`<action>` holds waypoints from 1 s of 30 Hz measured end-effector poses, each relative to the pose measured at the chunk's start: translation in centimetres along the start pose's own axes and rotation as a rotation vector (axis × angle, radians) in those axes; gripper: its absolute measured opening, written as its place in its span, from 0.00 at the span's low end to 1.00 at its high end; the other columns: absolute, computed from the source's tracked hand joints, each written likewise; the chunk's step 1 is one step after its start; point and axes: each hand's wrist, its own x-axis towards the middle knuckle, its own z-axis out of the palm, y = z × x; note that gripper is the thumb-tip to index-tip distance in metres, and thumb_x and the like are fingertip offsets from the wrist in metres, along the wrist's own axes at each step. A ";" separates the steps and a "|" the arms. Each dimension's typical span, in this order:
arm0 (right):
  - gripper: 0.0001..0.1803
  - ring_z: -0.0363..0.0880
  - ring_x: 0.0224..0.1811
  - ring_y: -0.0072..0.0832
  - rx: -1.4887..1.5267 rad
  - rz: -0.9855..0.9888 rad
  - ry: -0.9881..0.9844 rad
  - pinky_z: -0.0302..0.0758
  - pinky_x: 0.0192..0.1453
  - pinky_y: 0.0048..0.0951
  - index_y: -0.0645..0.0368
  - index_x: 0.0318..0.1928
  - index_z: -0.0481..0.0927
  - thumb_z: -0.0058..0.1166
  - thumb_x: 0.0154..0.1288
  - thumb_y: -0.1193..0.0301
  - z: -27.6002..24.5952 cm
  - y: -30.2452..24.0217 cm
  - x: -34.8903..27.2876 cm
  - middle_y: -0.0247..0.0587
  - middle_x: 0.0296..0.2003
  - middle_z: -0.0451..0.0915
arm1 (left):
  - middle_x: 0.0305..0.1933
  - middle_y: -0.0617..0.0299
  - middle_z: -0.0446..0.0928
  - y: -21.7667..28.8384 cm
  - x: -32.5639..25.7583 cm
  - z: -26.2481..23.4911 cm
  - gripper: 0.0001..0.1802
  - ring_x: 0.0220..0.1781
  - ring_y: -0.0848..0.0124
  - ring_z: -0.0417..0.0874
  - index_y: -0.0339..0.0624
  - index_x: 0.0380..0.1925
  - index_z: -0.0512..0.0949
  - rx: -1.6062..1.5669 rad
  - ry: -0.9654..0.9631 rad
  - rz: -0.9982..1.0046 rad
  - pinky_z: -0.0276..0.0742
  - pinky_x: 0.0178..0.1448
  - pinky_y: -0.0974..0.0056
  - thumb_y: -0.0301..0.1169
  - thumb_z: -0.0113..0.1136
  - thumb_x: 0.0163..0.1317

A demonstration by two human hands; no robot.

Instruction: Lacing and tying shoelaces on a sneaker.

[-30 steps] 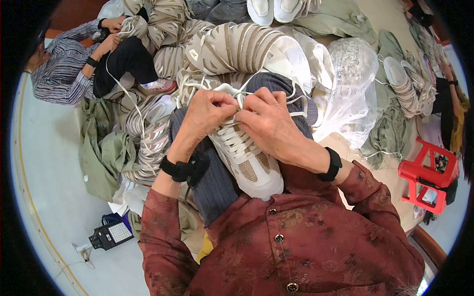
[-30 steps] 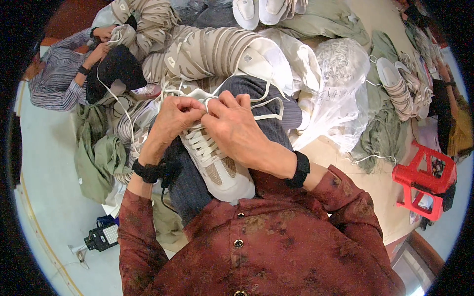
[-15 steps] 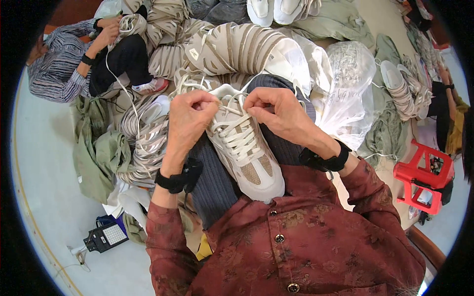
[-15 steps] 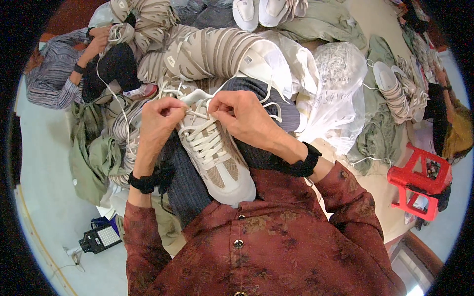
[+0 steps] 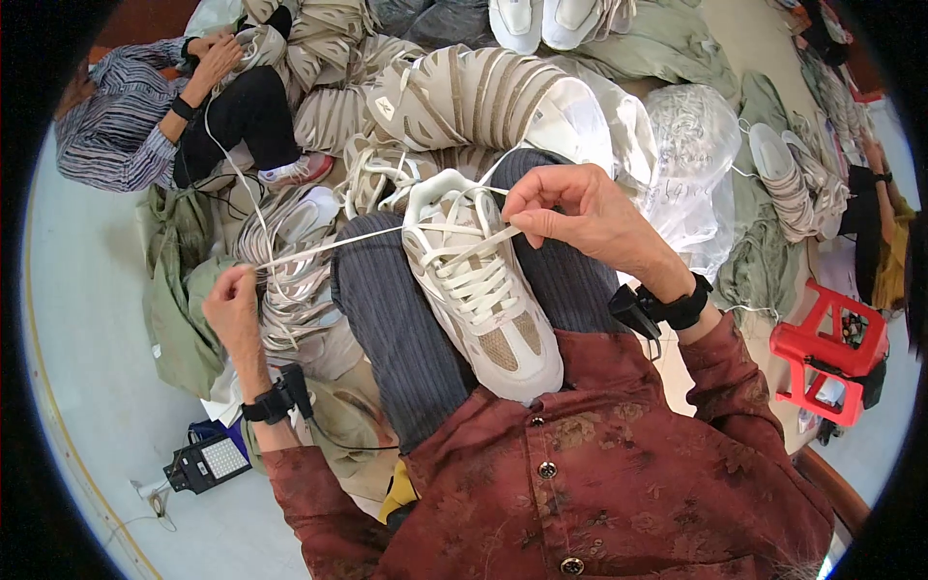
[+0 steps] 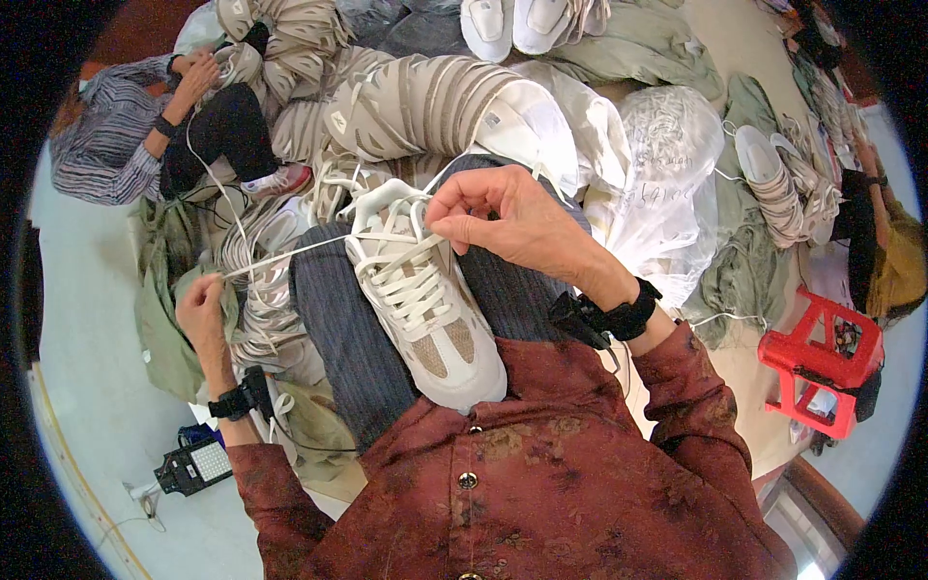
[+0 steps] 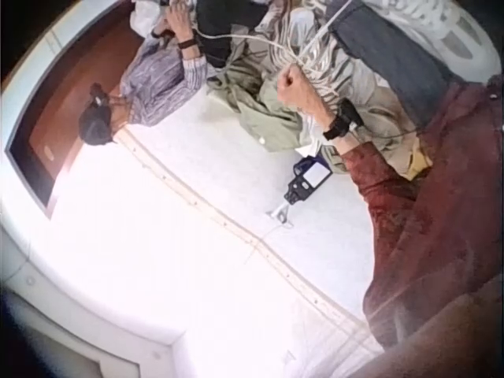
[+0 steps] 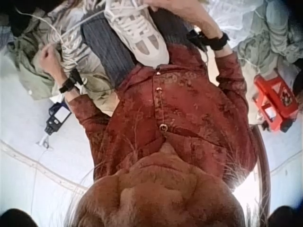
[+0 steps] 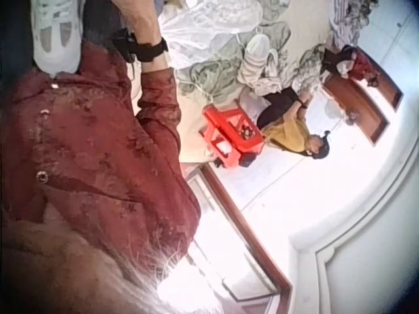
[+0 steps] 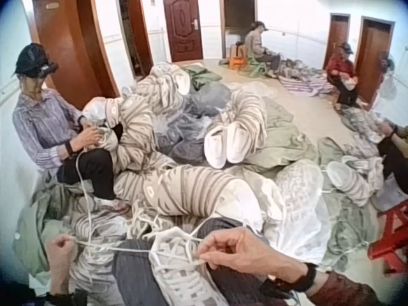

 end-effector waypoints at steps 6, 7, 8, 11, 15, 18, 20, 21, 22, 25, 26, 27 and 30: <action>0.07 0.73 0.31 0.14 0.048 -0.024 -0.092 0.70 0.36 0.18 0.63 0.41 0.83 0.59 0.69 0.71 -0.2 0.8 0.9 0.28 0.32 0.79 | 0.22 0.74 0.70 -4.9 0.6 -6.3 0.08 0.26 0.83 0.65 0.33 0.34 0.85 0.218 0.188 0.032 0.61 0.31 0.73 0.27 0.63 0.59; 0.07 0.73 0.31 0.14 0.038 -0.023 -0.118 0.70 0.37 0.18 0.63 0.41 0.83 0.58 0.69 0.71 -0.1 0.9 1.1 0.28 0.31 0.79 | 0.22 0.75 0.69 -5.5 0.5 -7.1 0.08 0.26 0.83 0.65 0.33 0.33 0.85 0.214 0.228 -0.014 0.61 0.30 0.73 0.28 0.63 0.59; 0.07 0.72 0.31 0.14 0.027 -0.021 -0.144 0.71 0.38 0.18 0.63 0.41 0.83 0.58 0.69 0.72 0.0 1.0 1.2 0.27 0.31 0.79 | 0.22 0.75 0.69 -6.0 0.4 -8.0 0.08 0.26 0.83 0.65 0.33 0.33 0.85 0.215 0.230 -0.013 0.61 0.30 0.73 0.28 0.63 0.59; 0.07 0.73 0.33 0.14 -0.129 -0.058 -0.108 0.72 0.40 0.18 0.64 0.41 0.83 0.58 0.68 0.72 0.6 1.7 1.5 0.27 0.31 0.80 | 0.22 0.75 0.70 -7.0 0.3 -9.4 0.08 0.26 0.83 0.66 0.33 0.33 0.85 0.212 0.251 -0.023 0.61 0.30 0.73 0.28 0.64 0.59; 0.07 0.74 0.34 0.14 -0.190 -0.064 -0.084 0.72 0.42 0.19 0.64 0.41 0.83 0.59 0.67 0.72 1.3 1.9 1.8 0.28 0.31 0.80 | 0.26 0.72 0.75 -8.1 0.1 -11.5 0.09 0.29 0.82 0.70 0.34 0.36 0.86 0.198 0.283 -0.101 0.65 0.34 0.73 0.29 0.65 0.60; 0.08 0.75 0.35 0.15 -0.200 -0.078 -0.094 0.73 0.44 0.20 0.63 0.42 0.83 0.60 0.65 0.73 1.3 1.4 1.8 0.28 0.32 0.81 | 0.27 0.71 0.77 -9.0 0.2 -12.7 0.09 0.30 0.81 0.71 0.34 0.37 0.86 0.159 0.285 -0.096 0.66 0.35 0.73 0.29 0.65 0.60; 0.09 0.75 0.37 0.16 -0.260 -0.142 -0.149 0.72 0.46 0.21 0.63 0.43 0.83 0.60 0.62 0.75 1.0 1.2 1.7 0.29 0.32 0.81 | 0.26 0.73 0.74 -9.1 0.6 -13.3 0.09 0.28 0.83 0.68 0.33 0.35 0.85 0.127 0.310 -0.066 0.63 0.33 0.75 0.28 0.65 0.60; 0.09 0.75 0.37 0.16 -0.263 -0.143 -0.150 0.72 0.46 0.21 0.63 0.43 0.83 0.60 0.62 0.75 1.0 1.3 1.7 0.29 0.32 0.81 | 0.27 0.71 0.76 -8.7 0.8 -13.5 0.09 0.28 0.82 0.70 0.33 0.35 0.85 0.167 0.333 -0.046 0.65 0.33 0.74 0.29 0.65 0.60; 0.10 0.76 0.39 0.17 -0.243 -0.122 -0.164 0.72 0.48 0.22 0.63 0.44 0.83 0.60 0.62 0.76 0.9 1.4 1.7 0.30 0.34 0.82 | 0.28 0.70 0.78 -8.3 1.0 -13.7 0.09 0.29 0.82 0.71 0.33 0.35 0.85 0.208 0.356 -0.027 0.66 0.34 0.74 0.29 0.65 0.60; 0.12 0.76 0.42 0.18 -0.231 -0.160 -0.140 0.73 0.51 0.23 0.63 0.46 0.82 0.59 0.60 0.78 0.5 2.0 1.6 0.31 0.38 0.81 | 0.30 0.67 0.81 -4.5 1.5 -13.4 0.10 0.32 0.80 0.75 0.34 0.36 0.85 0.139 0.394 -0.027 0.70 0.37 0.73 0.30 0.65 0.61; 0.13 0.76 0.43 0.19 -0.236 -0.222 -0.110 0.74 0.52 0.24 0.63 0.47 0.82 0.59 0.60 0.78 0.4 2.0 1.5 0.31 0.40 0.81 | 0.30 0.67 0.81 -3.3 1.9 -13.6 0.10 0.32 0.80 0.75 0.34 0.36 0.85 0.138 0.393 -0.024 0.70 0.37 0.73 0.30 0.65 0.61; 0.13 0.76 0.43 0.19 -0.233 -0.227 -0.115 0.74 0.52 0.24 0.63 0.47 0.82 0.59 0.60 0.78 0.4 2.0 1.4 0.31 0.40 0.81 | 0.31 0.67 0.81 -2.3 1.9 -14.2 0.10 0.33 0.80 0.76 0.34 0.37 0.85 0.142 0.415 0.008 0.72 0.39 0.73 0.30 0.65 0.62; 0.12 0.76 0.45 0.19 -0.177 -0.233 -0.080 0.74 0.53 0.24 0.63 0.47 0.82 0.58 0.62 0.79 0.1 2.2 0.8 0.32 0.42 0.80 | 0.33 0.66 0.83 -1.9 2.4 -16.1 0.10 0.35 0.79 0.78 0.33 0.38 0.85 0.177 0.446 0.074 0.74 0.43 0.73 0.31 0.65 0.64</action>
